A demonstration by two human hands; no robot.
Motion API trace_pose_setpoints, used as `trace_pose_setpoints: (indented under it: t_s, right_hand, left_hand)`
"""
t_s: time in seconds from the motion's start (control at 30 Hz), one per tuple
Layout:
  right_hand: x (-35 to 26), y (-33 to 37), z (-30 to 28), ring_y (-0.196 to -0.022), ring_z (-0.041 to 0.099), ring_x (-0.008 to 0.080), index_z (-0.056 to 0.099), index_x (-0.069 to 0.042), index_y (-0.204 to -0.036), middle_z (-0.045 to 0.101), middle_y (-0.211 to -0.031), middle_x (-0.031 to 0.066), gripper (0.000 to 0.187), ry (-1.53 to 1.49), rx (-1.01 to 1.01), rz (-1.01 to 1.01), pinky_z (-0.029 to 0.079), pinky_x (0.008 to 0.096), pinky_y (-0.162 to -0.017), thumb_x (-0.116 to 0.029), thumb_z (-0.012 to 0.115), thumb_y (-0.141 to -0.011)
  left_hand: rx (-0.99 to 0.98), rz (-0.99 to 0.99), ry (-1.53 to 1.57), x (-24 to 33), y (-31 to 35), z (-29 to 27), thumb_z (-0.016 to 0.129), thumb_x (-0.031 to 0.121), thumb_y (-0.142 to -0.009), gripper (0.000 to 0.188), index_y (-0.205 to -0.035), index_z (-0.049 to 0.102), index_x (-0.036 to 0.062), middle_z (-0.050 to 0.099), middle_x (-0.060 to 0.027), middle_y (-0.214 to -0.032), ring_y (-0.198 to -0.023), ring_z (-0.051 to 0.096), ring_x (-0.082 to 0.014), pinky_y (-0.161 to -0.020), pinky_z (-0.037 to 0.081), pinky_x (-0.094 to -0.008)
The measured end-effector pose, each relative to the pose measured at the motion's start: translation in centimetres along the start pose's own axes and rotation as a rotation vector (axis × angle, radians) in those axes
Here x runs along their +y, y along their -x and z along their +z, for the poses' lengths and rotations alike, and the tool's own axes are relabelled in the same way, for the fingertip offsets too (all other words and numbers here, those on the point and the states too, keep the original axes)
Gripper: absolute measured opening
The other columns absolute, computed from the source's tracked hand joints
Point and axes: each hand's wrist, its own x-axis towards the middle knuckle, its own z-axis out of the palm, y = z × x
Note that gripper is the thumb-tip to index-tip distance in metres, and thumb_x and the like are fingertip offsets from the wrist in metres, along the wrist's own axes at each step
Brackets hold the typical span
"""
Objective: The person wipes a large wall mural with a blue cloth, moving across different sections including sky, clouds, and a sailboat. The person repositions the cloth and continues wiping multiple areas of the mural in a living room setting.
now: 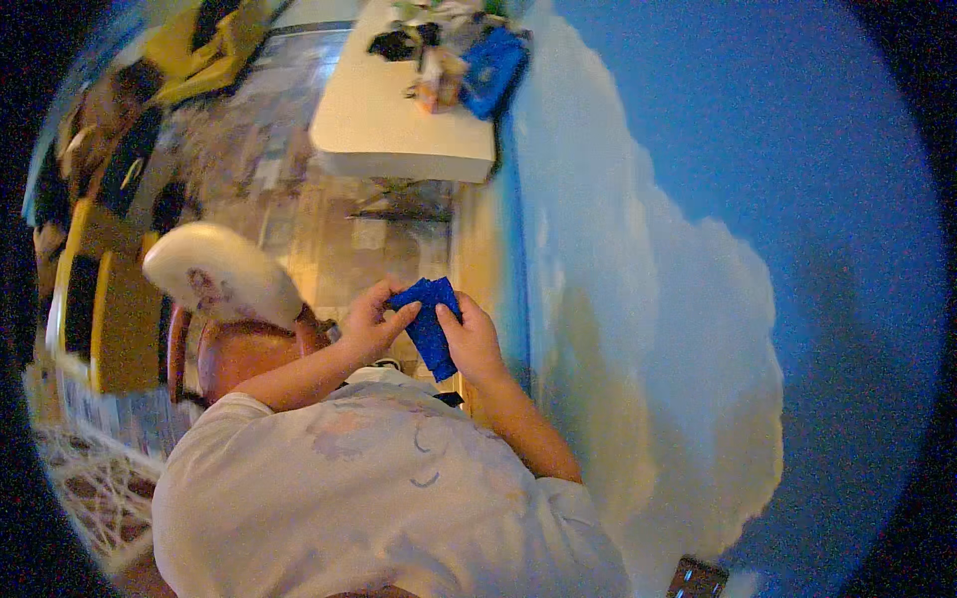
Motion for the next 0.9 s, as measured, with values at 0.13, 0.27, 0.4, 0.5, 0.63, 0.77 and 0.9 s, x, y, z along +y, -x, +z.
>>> trace_pose_setpoints:
  t_s: [0.13, 0.27, 0.4, 0.5, 0.63, 0.77, 0.9]
  right_hand:
    - [0.0, -1.0, 3.0, -0.081, 0.063, 0.0153, 0.063, -0.001, -0.111, 0.068, -0.090, 0.0094, 0.029, 0.107, -0.188, -0.117, 0.051, 0.0299, -0.074, -0.024, 0.063, -0.093]
    - [0.2, -2.6, 6.4, -0.081, 0.064, 0.0158, 0.064, -0.002, -0.110, 0.069, -0.089, 0.0089, 0.029, 0.145, -0.382, -0.118, 0.051, 0.0305, -0.074, -0.026, 0.063, -0.093]
    - [0.0, -5.2, 10.1, -0.082, 0.064, 0.0164, 0.064, -0.003, -0.110, 0.069, -0.090, 0.0082, 0.030, 0.136, -0.537, -0.191, 0.051, 0.0313, -0.076, -0.027, 0.063, -0.093]
    - [-2.0, -7.2, 12.7, -0.080, 0.064, 0.0167, 0.065, -0.002, -0.109, 0.069, -0.088, 0.0096, 0.029, 0.194, -0.590, -0.258, 0.051, 0.0323, -0.074, -0.026, 0.064, -0.092]
    - [-4.7, -10.7, 15.0, -0.076, 0.064, 0.0186, 0.065, -0.002, -0.107, 0.068, -0.086, 0.0115, 0.028, 0.299, -0.610, -0.370, 0.050, 0.0332, -0.070, -0.025, 0.064, -0.091]
    - [-4.5, -14.2, 16.2, -0.078, 0.064, 0.0169, 0.065, -0.002, -0.109, 0.068, -0.088, 0.0092, 0.028, 0.229, -0.542, -0.305, 0.051, 0.0317, -0.072, -0.025, 0.062, -0.093]
    - [-5.6, -16.2, 17.1, -0.081, 0.062, 0.0112, 0.065, -0.003, -0.110, 0.068, -0.091, 0.0046, 0.024, 0.277, -0.519, -0.285, 0.051, 0.0284, -0.072, -0.022, 0.061, -0.095]
  left_hand:
    - [0.197, -0.079, 0.029, -0.9, 3.9, -2.0, 0.068, 0.014, -0.089, 0.020, -0.103, 0.061, 0.0023, 0.063, -0.0050, -0.088, -0.083, 0.057, -0.0118, -0.073, 0.047, -0.0269]
    - [0.305, -0.152, 0.092, -0.5, 6.2, -4.7, 0.066, 0.015, -0.092, 0.019, -0.105, 0.060, 0.0018, 0.063, -0.0032, -0.088, -0.081, 0.058, -0.0101, -0.070, 0.047, -0.0247]
    - [0.403, -0.196, 0.203, -1.6, 6.7, -7.8, 0.065, 0.014, -0.093, 0.017, -0.105, 0.060, 0.0025, 0.062, -0.0019, -0.088, -0.083, 0.057, -0.0103, -0.075, 0.048, -0.0256]
    - [0.465, -0.173, 0.136, -3.1, 6.2, -10.5, 0.065, 0.012, -0.092, 0.015, -0.103, 0.061, 0.0022, 0.063, -0.0031, -0.088, -0.083, 0.058, -0.0110, -0.077, 0.049, -0.0269]
    - [0.506, -0.038, -0.075, -4.6, 3.5, -14.2, 0.066, 0.014, -0.091, 0.016, -0.100, 0.064, 0.0014, 0.066, -0.0060, -0.086, -0.080, 0.060, -0.0125, -0.074, 0.050, -0.0291]
    - [0.448, -0.059, -0.109, -0.6, -0.8, -16.5, 0.067, 0.014, -0.089, 0.017, -0.100, 0.064, 0.0002, 0.065, -0.0109, -0.088, -0.082, 0.062, -0.0189, -0.076, 0.049, -0.0319]
    - [0.403, 0.084, -0.356, -0.4, -3.1, -19.0, 0.069, 0.013, -0.087, 0.018, -0.098, 0.063, 0.0000, 0.063, -0.0136, -0.090, -0.084, 0.062, -0.0244, -0.077, 0.049, -0.0344]
